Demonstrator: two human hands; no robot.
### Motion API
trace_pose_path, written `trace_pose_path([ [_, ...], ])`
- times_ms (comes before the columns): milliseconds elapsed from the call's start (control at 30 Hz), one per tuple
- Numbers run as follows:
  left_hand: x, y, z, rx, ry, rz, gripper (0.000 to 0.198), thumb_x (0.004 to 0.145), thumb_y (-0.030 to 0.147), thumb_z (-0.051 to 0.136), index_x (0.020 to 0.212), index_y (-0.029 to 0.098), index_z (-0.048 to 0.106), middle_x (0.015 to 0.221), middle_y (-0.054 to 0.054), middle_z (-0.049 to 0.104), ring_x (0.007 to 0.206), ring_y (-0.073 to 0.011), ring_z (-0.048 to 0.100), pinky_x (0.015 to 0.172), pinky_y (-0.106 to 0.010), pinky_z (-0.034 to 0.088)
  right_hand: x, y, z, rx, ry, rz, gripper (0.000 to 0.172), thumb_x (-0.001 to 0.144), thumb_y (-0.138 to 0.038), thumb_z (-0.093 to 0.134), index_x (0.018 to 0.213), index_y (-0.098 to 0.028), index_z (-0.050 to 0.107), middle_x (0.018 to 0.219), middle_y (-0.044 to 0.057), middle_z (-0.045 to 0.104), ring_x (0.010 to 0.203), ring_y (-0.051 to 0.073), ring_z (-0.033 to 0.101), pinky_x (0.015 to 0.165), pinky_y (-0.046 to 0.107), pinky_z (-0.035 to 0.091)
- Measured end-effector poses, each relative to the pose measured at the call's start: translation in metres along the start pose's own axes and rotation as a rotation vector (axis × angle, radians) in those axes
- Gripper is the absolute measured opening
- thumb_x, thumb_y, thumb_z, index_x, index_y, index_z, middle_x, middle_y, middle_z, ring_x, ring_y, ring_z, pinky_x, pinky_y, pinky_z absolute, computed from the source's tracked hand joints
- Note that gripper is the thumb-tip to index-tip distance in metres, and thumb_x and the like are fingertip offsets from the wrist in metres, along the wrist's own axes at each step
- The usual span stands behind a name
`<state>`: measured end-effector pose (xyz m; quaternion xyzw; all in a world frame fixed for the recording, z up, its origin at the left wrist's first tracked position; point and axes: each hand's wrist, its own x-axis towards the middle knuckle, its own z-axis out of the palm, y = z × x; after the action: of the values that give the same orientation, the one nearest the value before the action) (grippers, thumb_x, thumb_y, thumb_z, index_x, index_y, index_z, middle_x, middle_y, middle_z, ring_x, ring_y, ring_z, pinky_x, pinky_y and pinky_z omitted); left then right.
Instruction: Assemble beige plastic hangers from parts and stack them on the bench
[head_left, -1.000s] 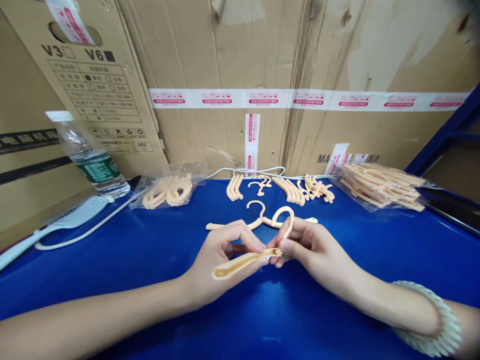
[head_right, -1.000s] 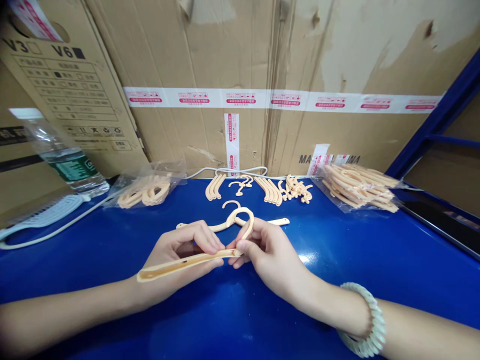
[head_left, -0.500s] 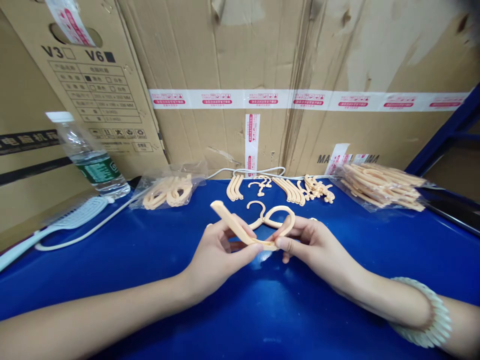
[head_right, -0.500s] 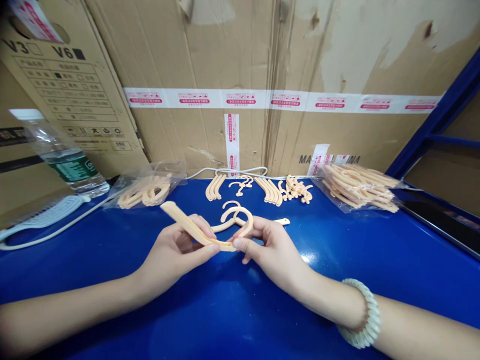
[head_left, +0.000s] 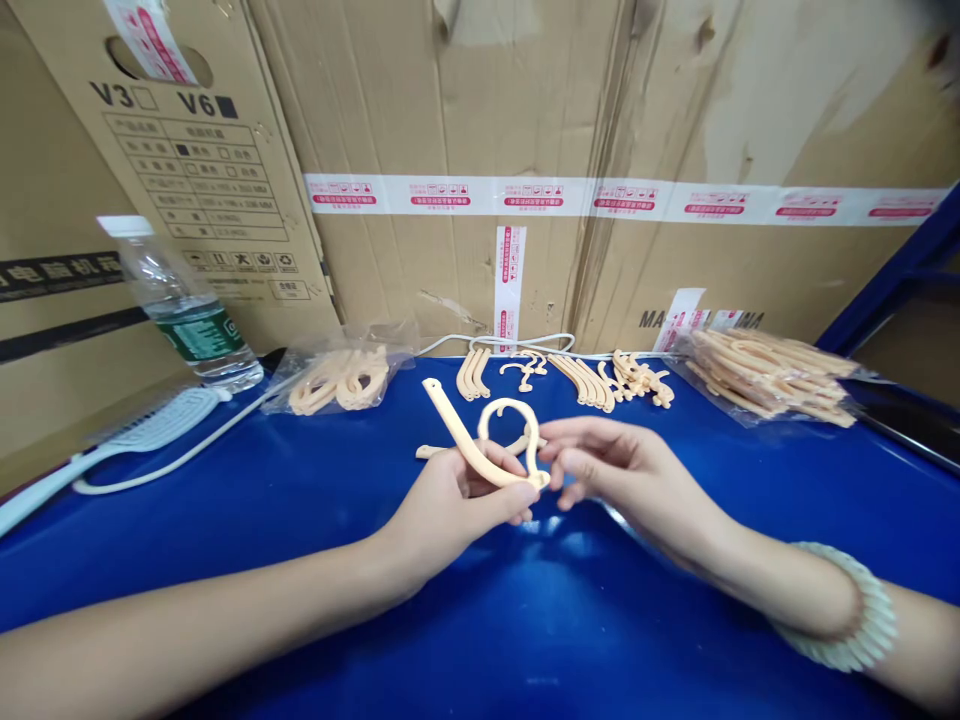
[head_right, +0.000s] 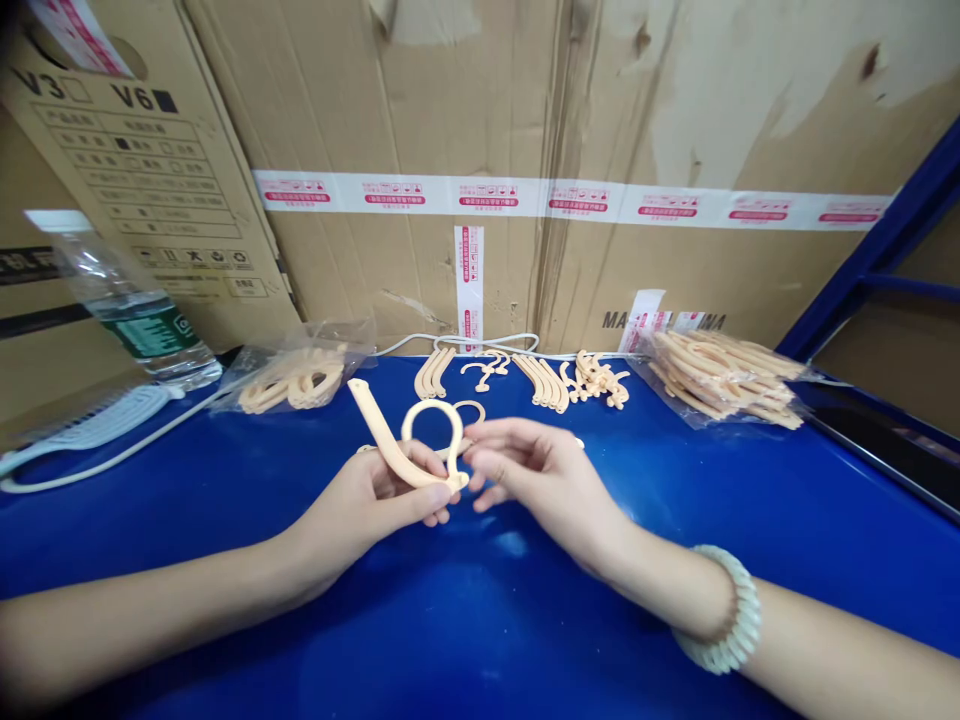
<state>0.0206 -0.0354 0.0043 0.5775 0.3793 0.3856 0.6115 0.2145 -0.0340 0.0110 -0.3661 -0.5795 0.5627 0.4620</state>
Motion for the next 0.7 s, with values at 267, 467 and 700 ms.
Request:
trace_pose_path([
  [267,0.003,-0.004,-0.004,-0.014,-0.011,0.006,0.018,0.075,0.028,0.076,0.08,0.014,0.067,0.077,-0.003,0.068,0.067,-0.012,0.061,0.064,-0.023,0.047,0.05,-0.008,-0.089,-1.156,0.003,-0.502,0.017,0.087,-0.028,0.061,0.098,-0.02,0.071,0.1,0.011,0.072,0.1,0.028,0.062,0.093,0.05,0.048],
  [467,0.003,-0.002,-0.004,-0.081,-0.026,-0.004,0.018,0.073,0.029,0.076,0.078,0.014,0.066,0.076,-0.002,0.065,0.066,-0.0119,0.059,0.064,-0.024,0.044,0.067,0.009,-0.107,-1.519,-0.184,-0.577,0.032,0.091,-0.014,0.048,0.117,-0.017,0.067,0.112,0.014,0.068,0.109,0.029,0.058,0.095,0.048,0.047],
  [700,0.002,0.001,-0.003,-0.143,-0.001,-0.021,0.02,0.073,0.03,0.077,0.08,0.015,0.065,0.073,0.0,0.063,0.065,-0.0115,0.058,0.064,-0.025,0.043,0.069,0.015,-0.107,-1.554,-0.201,-0.556,0.032,0.091,-0.01,0.043,0.106,-0.012,0.071,0.103,0.014,0.072,0.098,0.027,0.061,0.089,0.044,0.05],
])
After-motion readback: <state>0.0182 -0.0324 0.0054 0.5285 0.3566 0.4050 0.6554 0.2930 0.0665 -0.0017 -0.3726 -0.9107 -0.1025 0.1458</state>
